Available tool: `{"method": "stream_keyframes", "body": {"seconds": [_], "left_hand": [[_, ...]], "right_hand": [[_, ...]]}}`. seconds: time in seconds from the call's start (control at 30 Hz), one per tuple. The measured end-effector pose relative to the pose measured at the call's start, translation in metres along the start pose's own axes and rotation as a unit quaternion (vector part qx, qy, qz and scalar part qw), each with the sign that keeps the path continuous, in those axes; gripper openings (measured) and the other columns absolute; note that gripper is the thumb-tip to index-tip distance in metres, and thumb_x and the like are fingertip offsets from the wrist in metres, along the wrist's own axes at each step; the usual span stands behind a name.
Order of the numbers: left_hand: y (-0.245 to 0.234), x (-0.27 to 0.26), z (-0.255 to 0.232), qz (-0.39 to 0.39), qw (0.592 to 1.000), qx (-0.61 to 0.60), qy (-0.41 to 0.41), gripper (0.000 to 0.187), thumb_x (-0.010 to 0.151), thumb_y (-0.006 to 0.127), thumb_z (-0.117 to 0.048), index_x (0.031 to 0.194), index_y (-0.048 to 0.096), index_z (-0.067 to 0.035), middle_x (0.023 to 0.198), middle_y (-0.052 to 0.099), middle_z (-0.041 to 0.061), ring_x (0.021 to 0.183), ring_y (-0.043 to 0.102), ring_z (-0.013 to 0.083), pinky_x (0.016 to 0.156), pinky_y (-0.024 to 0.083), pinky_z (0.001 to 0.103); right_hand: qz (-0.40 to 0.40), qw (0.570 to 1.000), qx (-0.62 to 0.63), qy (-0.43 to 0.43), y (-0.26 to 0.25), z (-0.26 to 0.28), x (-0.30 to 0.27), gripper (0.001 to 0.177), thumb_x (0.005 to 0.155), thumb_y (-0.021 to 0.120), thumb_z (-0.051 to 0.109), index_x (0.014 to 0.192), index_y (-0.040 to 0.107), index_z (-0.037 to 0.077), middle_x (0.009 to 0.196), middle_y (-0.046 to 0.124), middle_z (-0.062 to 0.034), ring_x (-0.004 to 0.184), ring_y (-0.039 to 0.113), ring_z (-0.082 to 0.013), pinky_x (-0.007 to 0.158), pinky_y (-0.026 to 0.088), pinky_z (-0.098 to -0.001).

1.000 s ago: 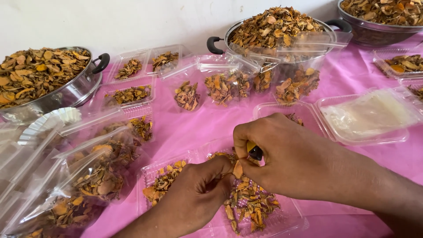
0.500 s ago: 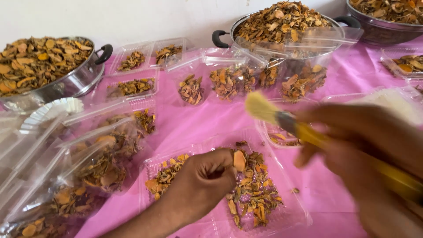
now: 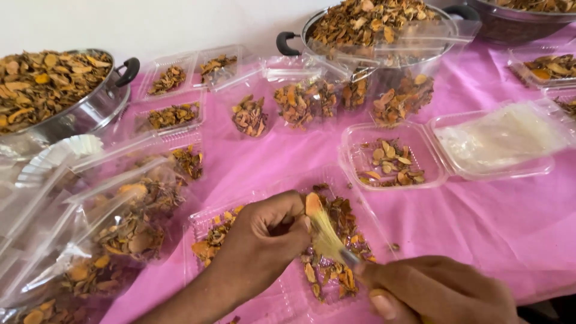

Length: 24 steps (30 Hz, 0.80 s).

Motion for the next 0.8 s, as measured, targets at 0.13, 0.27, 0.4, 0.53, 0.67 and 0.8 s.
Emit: {"method": "stream_keyframes", "body": {"seconds": [0.13, 0.27, 0.4, 0.53, 0.67, 0.8], "left_hand": [[-0.002, -0.002, 0.008, 0.02, 0.999, -0.012, 0.023, 0.038, 0.091, 0.063, 0.004, 0.067, 0.045, -0.018, 0.061, 0.039, -0.005, 0.055, 0.035, 0.0067, 0.049, 0.034, 0.024], [0.002, 0.0, -0.002, 0.022, 0.999, -0.033, 0.012, 0.027, 0.09, 0.056, 0.006, 0.072, 0.058, -0.014, 0.059, 0.043, -0.008, 0.053, 0.035, 0.0043, 0.048, 0.029, 0.024], [0.0, 0.003, 0.001, -0.009, 1.0, 0.003, -0.004, 0.038, 0.089, 0.061, 0.002, 0.065, 0.039, -0.017, 0.061, 0.033, -0.007, 0.057, 0.03, 0.0057, 0.052, 0.025, 0.027], [0.0, 0.001, -0.003, -0.009, 1.0, -0.015, -0.019, 0.036, 0.087, 0.058, 0.003, 0.064, 0.038, -0.017, 0.061, 0.032, -0.007, 0.057, 0.031, 0.0056, 0.052, 0.025, 0.027], [-0.001, 0.001, -0.003, -0.018, 0.999, -0.008, -0.051, 0.035, 0.09, 0.059, 0.001, 0.064, 0.042, -0.016, 0.061, 0.035, -0.006, 0.056, 0.032, 0.006, 0.051, 0.025, 0.027], [0.0, 0.002, -0.003, 0.005, 0.998, -0.067, 0.008, 0.037, 0.094, 0.055, 0.003, 0.067, 0.039, -0.017, 0.063, 0.031, -0.007, 0.057, 0.028, 0.005, 0.052, 0.023, 0.026]], "right_hand": [[-0.266, 0.939, -0.095, -0.195, 0.003, 0.048, -0.022, 0.023, 0.07, 0.076, 0.025, 0.085, 0.088, 0.038, 0.075, 0.087, 0.0145, 0.062, 0.081, -0.0001, 0.063, 0.059, -0.0179], [-0.258, 0.928, -0.086, -0.255, -0.002, 0.062, -0.019, 0.021, 0.085, 0.064, 0.024, 0.093, 0.082, 0.03, 0.081, 0.085, 0.0168, 0.069, 0.081, 0.0034, 0.07, 0.059, -0.0157], [-0.231, 0.92, -0.096, -0.303, -0.001, 0.052, -0.01, 0.022, 0.089, 0.06, 0.029, 0.095, 0.081, 0.023, 0.087, 0.086, 0.0092, 0.073, 0.084, -0.0041, 0.069, 0.065, -0.0202], [-0.2, 0.912, -0.093, -0.347, 0.004, 0.042, -0.003, 0.029, 0.092, 0.057, 0.034, 0.096, 0.079, 0.017, 0.092, 0.086, 0.0016, 0.077, 0.086, -0.0116, 0.069, 0.071, -0.0246], [-0.169, 0.957, -0.1, -0.215, -0.014, 0.052, -0.013, 0.031, 0.091, 0.058, 0.039, 0.099, 0.087, 0.033, 0.09, 0.096, 0.0175, 0.091, 0.09, -0.0007, 0.08, 0.064, -0.0222], [-0.258, 0.869, -0.096, -0.412, 0.003, 0.079, 0.016, 0.02, 0.091, 0.065, 0.012, 0.106, 0.073, 0.002, 0.101, 0.078, -0.0046, 0.084, 0.076, -0.0136, 0.083, 0.058, -0.0262]]}}
Point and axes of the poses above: each hand's wrist, its own x-axis towards the middle knuckle, its own y-axis out of the palm, z = x × y, the point moved 2 cm from there along x, towards the middle knuckle
